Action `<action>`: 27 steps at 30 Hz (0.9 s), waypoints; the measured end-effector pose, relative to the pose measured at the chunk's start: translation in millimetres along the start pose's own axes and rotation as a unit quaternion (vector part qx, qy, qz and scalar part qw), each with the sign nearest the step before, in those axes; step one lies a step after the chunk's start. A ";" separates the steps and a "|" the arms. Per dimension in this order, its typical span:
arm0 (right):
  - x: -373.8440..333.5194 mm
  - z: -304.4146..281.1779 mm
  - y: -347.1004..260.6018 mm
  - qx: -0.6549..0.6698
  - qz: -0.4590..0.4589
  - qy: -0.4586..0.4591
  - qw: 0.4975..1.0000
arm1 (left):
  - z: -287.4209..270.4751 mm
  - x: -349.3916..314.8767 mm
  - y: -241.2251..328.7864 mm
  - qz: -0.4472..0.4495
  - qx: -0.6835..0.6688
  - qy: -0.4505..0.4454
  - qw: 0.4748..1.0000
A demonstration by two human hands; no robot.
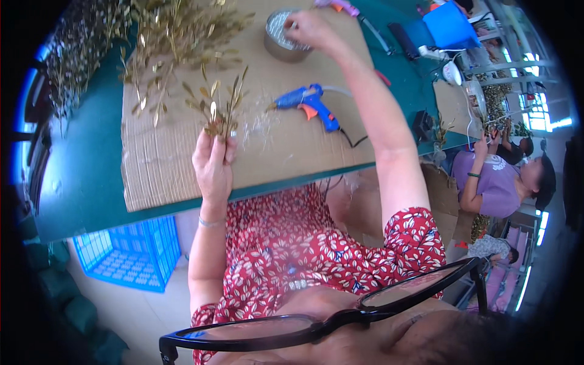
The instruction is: The person takes an artificial branch from a container, applies glue onto the branch using a glue gun, and attaches faux pearl beads onto the stems.
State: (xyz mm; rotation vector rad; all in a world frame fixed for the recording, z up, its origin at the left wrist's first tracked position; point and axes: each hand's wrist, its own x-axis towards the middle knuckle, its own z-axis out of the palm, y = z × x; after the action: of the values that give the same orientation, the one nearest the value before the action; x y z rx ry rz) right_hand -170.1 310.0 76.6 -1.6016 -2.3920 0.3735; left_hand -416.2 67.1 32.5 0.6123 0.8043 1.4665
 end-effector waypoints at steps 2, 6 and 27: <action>10.1 -16.9 3.6 -0.035 -0.004 0.033 0.999 | 7.3 8.6 -0.5 0.010 -0.011 -0.002 1.000; 15.9 1.8 9.8 -0.044 -0.085 0.069 0.993 | -2.7 7.0 -5.7 0.015 -0.029 -0.034 0.999; -163.9 22.0 -103.0 0.750 0.027 0.007 0.661 | 1.4 -4.2 -2.8 0.009 0.092 -0.037 0.995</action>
State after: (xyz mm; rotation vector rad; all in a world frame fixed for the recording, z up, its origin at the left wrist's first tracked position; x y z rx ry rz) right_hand -205.8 118.5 81.9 -0.7182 -1.0407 1.6922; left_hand -413.1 62.9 31.6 0.8094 0.8831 1.3863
